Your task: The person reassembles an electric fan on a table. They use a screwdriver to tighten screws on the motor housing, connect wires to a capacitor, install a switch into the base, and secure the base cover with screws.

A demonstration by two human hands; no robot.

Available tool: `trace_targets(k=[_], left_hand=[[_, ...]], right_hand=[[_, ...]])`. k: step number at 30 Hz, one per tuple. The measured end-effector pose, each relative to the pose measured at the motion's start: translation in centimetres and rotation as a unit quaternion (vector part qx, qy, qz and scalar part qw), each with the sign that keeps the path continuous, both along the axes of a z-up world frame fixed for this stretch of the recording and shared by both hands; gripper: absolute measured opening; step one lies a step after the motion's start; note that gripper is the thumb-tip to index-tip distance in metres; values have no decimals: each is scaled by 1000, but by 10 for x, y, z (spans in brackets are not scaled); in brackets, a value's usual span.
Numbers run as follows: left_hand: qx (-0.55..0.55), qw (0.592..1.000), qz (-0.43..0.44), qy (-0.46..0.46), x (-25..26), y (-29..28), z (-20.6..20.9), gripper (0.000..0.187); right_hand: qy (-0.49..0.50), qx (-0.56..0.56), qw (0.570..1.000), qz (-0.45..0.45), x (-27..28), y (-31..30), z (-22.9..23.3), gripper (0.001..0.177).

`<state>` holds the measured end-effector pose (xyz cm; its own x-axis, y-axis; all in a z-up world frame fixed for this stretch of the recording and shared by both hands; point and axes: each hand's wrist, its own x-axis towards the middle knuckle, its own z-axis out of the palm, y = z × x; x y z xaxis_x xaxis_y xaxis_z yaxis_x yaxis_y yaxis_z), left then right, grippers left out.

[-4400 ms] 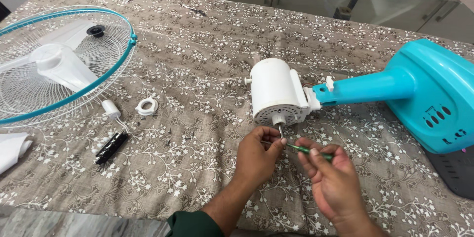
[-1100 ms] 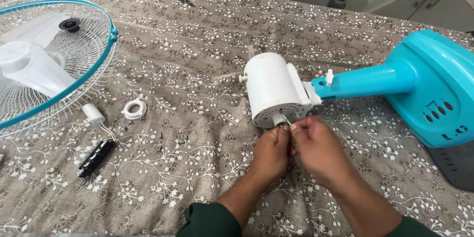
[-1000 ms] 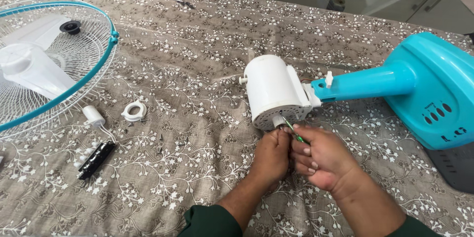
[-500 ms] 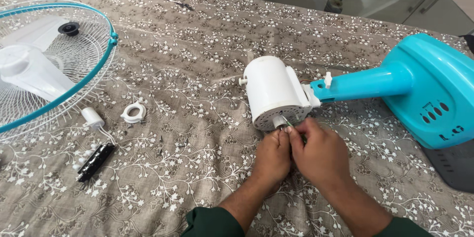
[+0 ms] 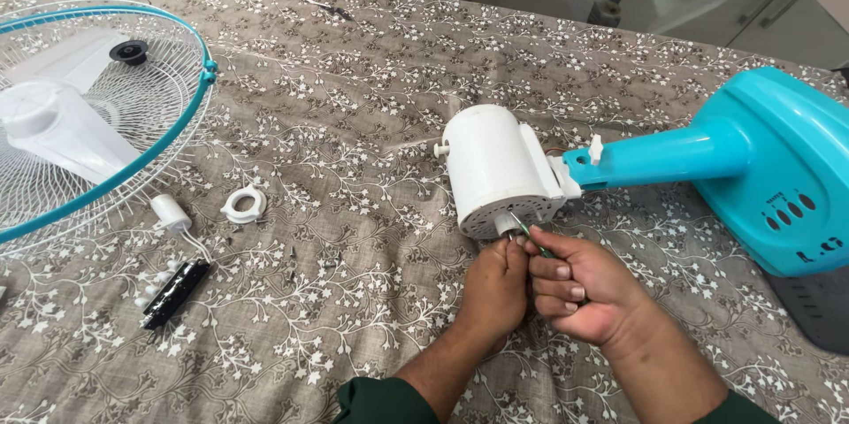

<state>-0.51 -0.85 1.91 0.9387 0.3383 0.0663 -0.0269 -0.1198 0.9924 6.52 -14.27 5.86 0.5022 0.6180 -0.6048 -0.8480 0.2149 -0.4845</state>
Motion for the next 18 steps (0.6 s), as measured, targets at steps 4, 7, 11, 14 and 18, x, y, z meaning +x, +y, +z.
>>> trace_targets(k=[4, 7, 11, 14, 18], left_hand=[[-61, 995, -2, 79, -1, -3, 8, 39], [-120, 986, -14, 113, 0, -4, 19, 40], [-261, 952, -97, 126, 17, 12, 47, 33], [-279, 922, -151, 220, 39, 35, 82, 30], [-194, 927, -172, 269, 52, 53, 124, 29]], right_hand=[[-24, 14, 999, 37, 3, -12, -2, 27], [-89, 6, 996, 2, -4, -28, -4, 27], [-215, -182, 955, -94, -19, -33, -11, 16], [-304, -305, 899, -80, -24, -26, -14, 20], [-511, -311, 799, -52, -32, -16, -16, 24]])
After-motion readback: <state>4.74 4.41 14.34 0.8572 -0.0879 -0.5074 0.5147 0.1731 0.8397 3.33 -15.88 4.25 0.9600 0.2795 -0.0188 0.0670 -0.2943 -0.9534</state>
